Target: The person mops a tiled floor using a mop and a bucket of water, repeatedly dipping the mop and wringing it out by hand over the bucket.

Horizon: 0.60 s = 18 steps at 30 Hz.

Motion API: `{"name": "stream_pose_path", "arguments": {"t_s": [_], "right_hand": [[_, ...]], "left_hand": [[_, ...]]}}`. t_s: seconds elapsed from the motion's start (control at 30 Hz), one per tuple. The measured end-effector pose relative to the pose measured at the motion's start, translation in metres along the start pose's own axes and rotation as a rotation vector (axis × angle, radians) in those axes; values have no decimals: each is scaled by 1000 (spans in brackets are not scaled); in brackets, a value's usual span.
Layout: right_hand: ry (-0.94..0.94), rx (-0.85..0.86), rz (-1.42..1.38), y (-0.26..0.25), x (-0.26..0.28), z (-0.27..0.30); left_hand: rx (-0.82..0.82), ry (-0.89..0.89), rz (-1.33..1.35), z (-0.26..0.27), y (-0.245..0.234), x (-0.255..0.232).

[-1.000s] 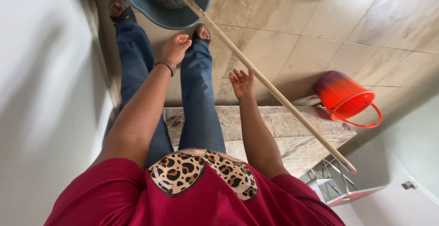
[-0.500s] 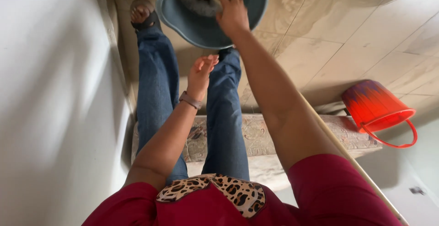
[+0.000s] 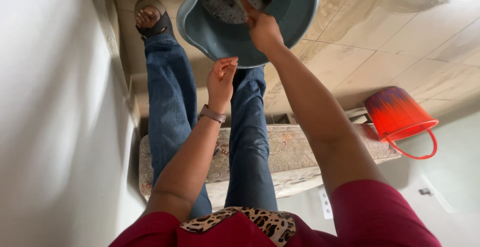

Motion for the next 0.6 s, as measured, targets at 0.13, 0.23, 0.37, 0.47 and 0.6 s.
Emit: {"name": "stream_pose_path", "arguments": {"t_s": [0.13, 0.23, 0.37, 0.47, 0.6], "right_hand": [[375, 83, -62, -1, -9, 3], [482, 51, -198, 23, -4, -18], [549, 64, -372, 44, -1, -25], [604, 98, -569, 36, -5, 27], [492, 119, -685, -17, 11, 92]], "left_hand": [[50, 38, -93, 1, 10, -13], [39, 48, -118, 3, 2, -18], [42, -31, -107, -13, -6, -17], [31, -193, -41, -7, -19, -3], [-15, -325, 209, -23, -7, 11]]}}
Point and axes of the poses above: each hand's wrist, its own z-axis away from the middle knuckle, its own y-axis out of the palm, x = y × z, the point moved 10 cm from there along -z, towards the middle knuckle, and after that the axes turned 14 degrees about -x, right-handed, at the moved point
